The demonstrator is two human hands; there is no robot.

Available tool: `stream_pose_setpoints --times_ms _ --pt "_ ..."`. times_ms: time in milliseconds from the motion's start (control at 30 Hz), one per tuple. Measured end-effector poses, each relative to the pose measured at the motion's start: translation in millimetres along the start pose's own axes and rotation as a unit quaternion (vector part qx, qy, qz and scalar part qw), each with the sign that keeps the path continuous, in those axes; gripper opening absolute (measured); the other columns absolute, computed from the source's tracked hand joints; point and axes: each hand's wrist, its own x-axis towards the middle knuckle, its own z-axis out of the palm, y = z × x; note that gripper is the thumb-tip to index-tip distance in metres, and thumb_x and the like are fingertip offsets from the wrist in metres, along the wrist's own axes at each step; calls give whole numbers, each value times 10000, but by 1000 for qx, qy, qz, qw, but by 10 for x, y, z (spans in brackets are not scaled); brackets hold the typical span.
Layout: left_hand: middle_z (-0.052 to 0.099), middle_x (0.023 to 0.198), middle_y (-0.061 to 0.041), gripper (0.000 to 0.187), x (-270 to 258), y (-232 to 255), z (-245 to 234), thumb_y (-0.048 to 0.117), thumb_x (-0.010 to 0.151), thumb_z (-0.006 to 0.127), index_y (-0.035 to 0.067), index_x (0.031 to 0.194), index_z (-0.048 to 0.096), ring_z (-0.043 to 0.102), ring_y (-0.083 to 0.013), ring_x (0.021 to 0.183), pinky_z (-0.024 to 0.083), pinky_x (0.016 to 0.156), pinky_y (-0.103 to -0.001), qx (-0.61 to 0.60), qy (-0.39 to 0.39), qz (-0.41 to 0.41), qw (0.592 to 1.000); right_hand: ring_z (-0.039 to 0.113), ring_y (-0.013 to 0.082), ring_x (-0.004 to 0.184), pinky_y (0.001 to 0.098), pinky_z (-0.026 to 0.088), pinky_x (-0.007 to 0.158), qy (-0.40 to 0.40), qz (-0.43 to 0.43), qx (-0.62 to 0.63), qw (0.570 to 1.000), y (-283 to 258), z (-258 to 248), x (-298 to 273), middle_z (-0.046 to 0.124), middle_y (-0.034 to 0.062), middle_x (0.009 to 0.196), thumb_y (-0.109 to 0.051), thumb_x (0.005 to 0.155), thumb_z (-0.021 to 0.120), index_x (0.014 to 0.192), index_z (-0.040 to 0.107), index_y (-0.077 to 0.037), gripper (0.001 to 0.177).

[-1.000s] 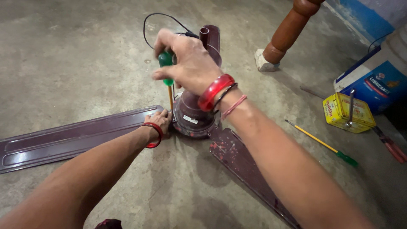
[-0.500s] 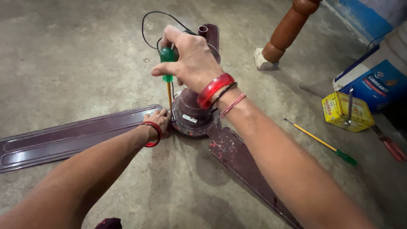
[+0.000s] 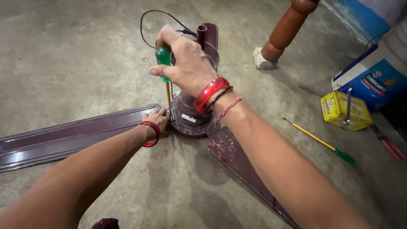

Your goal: The person assembles an electric fan by attaching three maroon blades to the motor housing using a green-handled screwdriver. They position each blade, align the screw holes, and tighten the screws to secure the blades in place.

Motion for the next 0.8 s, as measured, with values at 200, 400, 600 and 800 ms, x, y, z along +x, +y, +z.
stream_pose_setpoints --times_ms 200,400,600,800 --pt "466 1415 -37 811 13 7 3 345 728 834 171 1426 461 484 -265 1346 457 1002 -590 10 -11 0 1000 711 73 587 246 548 482 43 12 53 998 -98 -118 -21 732 9 776 -189 941 781 1048 648 -73 206" --pt "456 1432 -48 802 -3 -2 -8 363 739 831 172 1424 460 474 -279 1364 465 994 -592 9 -11 3 1000 685 71 590 215 518 473 87 -23 58 994 -239 -636 121 729 8 819 -240 1079 672 1068 691 -71 170" --pt "445 1454 -80 838 41 33 4 392 742 825 121 1438 443 466 -286 1374 437 1012 -598 14 -20 -4 1000 608 69 524 209 444 414 84 89 19 992 -386 -1241 -37 711 -34 801 -270 1045 593 1002 675 -98 195" --pt "516 1416 -109 663 125 94 77 423 805 740 77 1345 569 500 -292 1355 440 1018 -560 15 13 -17 1000 641 90 613 237 444 428 176 132 -63 973 73 -1745 -499 666 24 827 -179 1075 624 1066 642 -75 107"
